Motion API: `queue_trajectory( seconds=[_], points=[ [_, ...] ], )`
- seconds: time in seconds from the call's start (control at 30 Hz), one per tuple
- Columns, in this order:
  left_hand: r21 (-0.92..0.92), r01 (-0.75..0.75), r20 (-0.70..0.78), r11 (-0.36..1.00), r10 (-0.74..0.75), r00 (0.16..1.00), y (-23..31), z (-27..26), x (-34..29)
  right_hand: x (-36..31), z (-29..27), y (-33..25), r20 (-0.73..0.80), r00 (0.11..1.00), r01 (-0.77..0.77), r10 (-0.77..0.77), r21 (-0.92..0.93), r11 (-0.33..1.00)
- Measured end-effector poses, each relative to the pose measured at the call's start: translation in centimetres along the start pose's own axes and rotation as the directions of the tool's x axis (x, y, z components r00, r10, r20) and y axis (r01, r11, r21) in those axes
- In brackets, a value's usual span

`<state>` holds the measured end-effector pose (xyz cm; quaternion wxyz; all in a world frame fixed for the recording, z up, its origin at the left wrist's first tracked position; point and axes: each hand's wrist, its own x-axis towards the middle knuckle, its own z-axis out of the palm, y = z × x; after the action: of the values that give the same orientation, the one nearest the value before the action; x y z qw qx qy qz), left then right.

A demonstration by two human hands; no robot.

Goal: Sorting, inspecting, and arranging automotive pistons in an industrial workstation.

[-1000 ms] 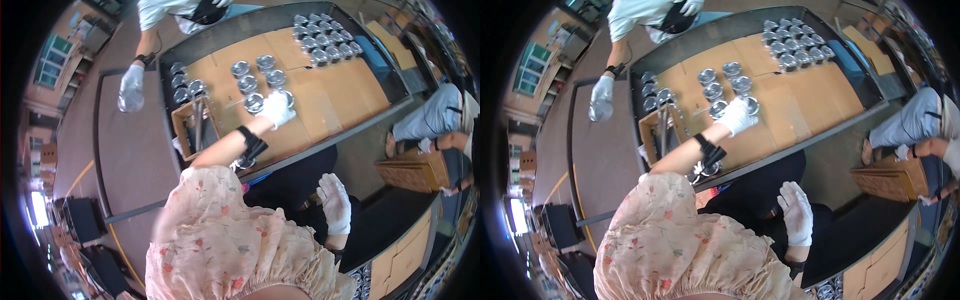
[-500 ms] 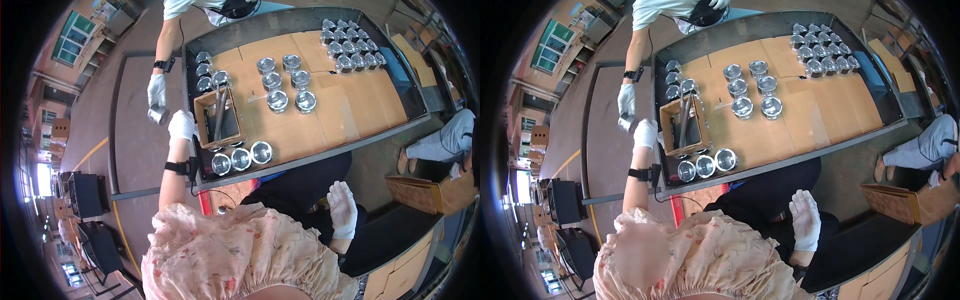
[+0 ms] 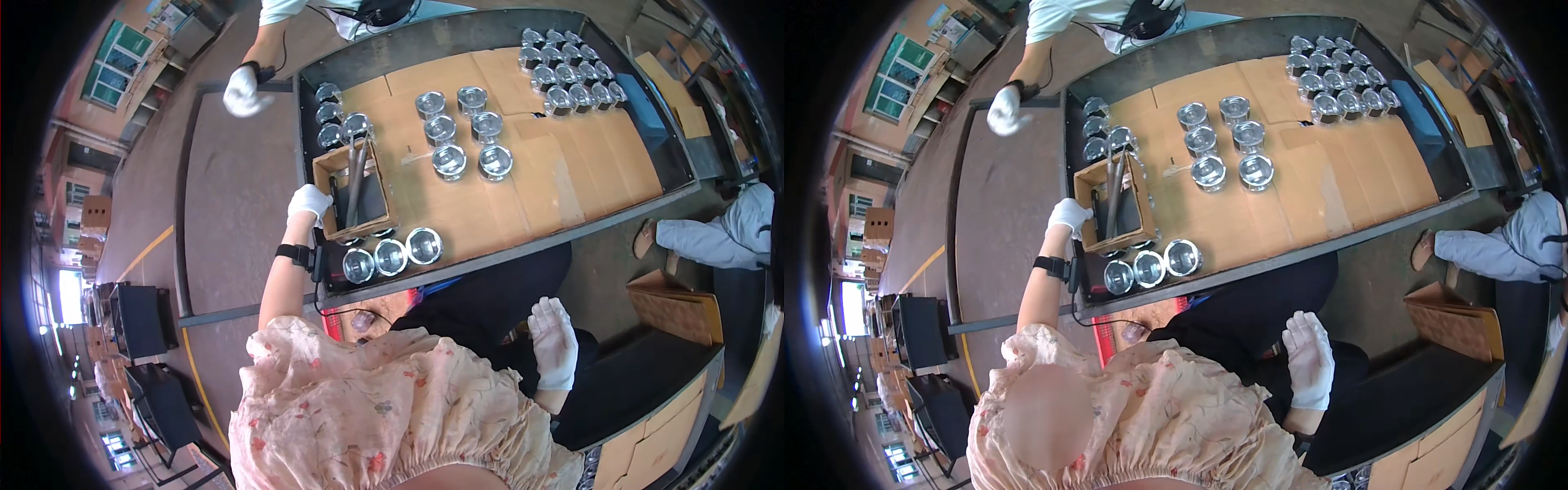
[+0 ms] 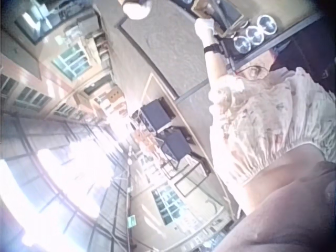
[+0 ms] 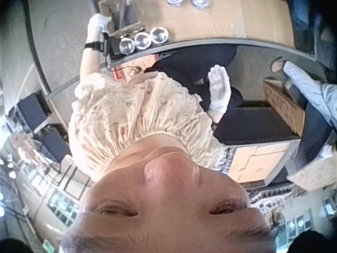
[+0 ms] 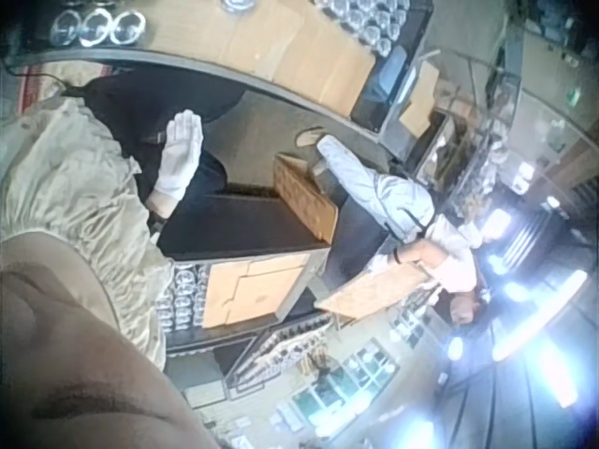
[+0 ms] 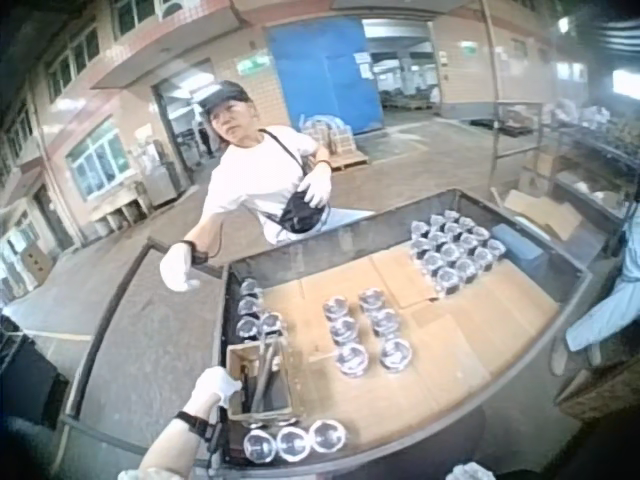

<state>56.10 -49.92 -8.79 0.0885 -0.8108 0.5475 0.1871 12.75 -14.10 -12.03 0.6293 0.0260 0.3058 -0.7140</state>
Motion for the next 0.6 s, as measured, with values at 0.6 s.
queue_trajectory(
  seconds=[0.6],
  points=[
    [-0.608, -0.153, -0.046, 0.779, 0.158, 0.986, 2.0, -5.8, 1.5, -0.4, -1.5, -0.2, -0.024, 1.0, -0.003, 0.004, 0.032, 0.999]
  ],
)
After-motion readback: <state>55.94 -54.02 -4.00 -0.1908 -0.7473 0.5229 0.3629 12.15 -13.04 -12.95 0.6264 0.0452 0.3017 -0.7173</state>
